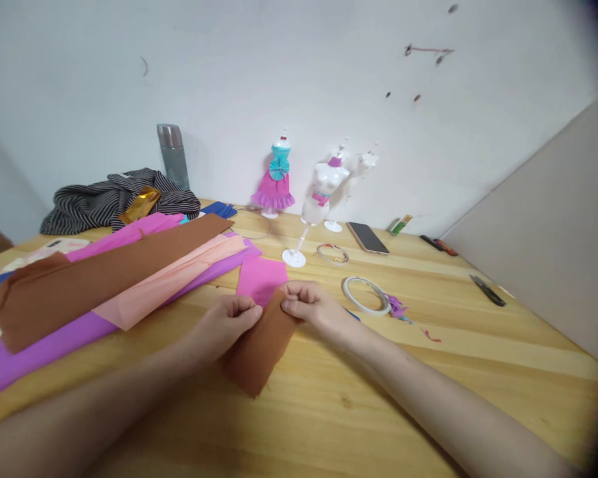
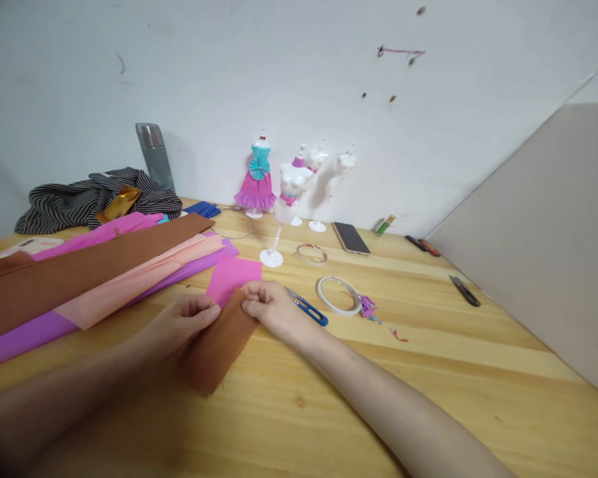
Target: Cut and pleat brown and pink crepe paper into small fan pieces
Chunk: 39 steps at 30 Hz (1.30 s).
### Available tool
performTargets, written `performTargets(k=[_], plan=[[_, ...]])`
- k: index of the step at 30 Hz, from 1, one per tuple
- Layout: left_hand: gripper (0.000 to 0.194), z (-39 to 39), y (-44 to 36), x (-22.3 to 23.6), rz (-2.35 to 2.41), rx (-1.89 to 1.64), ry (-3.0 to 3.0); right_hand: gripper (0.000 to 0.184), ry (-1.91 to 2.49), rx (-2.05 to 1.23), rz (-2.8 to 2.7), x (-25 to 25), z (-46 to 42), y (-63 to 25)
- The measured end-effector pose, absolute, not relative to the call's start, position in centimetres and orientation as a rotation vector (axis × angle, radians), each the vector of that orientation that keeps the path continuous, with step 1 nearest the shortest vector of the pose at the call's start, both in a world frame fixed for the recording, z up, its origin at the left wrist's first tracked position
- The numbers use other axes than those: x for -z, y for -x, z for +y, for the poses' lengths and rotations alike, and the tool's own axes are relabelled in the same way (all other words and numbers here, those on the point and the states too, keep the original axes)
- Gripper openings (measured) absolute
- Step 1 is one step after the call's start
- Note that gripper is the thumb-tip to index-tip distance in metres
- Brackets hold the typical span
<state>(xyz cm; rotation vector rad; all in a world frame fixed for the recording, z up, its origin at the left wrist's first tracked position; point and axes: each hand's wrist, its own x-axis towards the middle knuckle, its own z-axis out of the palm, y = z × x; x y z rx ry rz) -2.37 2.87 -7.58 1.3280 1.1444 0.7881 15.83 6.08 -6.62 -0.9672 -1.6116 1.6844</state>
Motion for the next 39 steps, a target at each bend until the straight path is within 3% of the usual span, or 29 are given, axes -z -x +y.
performTargets(k=[7, 12, 17, 20, 22, 25, 30, 36, 39], plan=[[0.033, 2.3, 2.6, 6.9, 1.358, -0.967, -1.772, 0.039, 0.974, -1.648, -1.671, 6.4, 5.7, -15.6], [0.026, 2.4, 2.4, 6.6, 1.21, -0.941, -1.551, 0.036, 1.023, -1.48, -1.813, 6.5, 5.5, -15.3], [0.03, 2.8, 2.0, 7.3, 1.147, -0.895, -1.281, 0.022, 1.147, -1.024, -2.286, 3.5, 6.2, -17.4], [0.028, 2.9, 2.1, 7.6, 1.13, -0.938, -1.204, 0.013, 1.554, -0.536, -2.504, 1.8, 7.6, -20.2], [0.026, 2.9, 2.2, 7.5, 1.121, -0.977, -1.192, 0.013, 1.874, -0.391, -2.615, 1.8, 8.6, -21.8], [0.026, 2.9, 2.4, 7.5, 1.109, -1.009, -1.174, 0.012, 2.01, -0.425, -2.737, 3.1, 9.8, -23.1], [0.024, 3.1, 2.7, 7.7, 1.016, -1.065, -1.03, 0.015, 1.712, -0.544, -2.725, 4.2, 10.4, -23.0], [0.029, 3.4, 2.8, 6.2, 0.904, -1.073, -0.969, 0.008, 1.141, -1.426, -2.165, 3.0, 9.8, -22.0], [0.031, 3.8, 2.2, 4.3, 0.93, -1.067, -0.934, 0.014, 0.865, -1.543, -1.905, 3.1, 9.4, -21.2]])
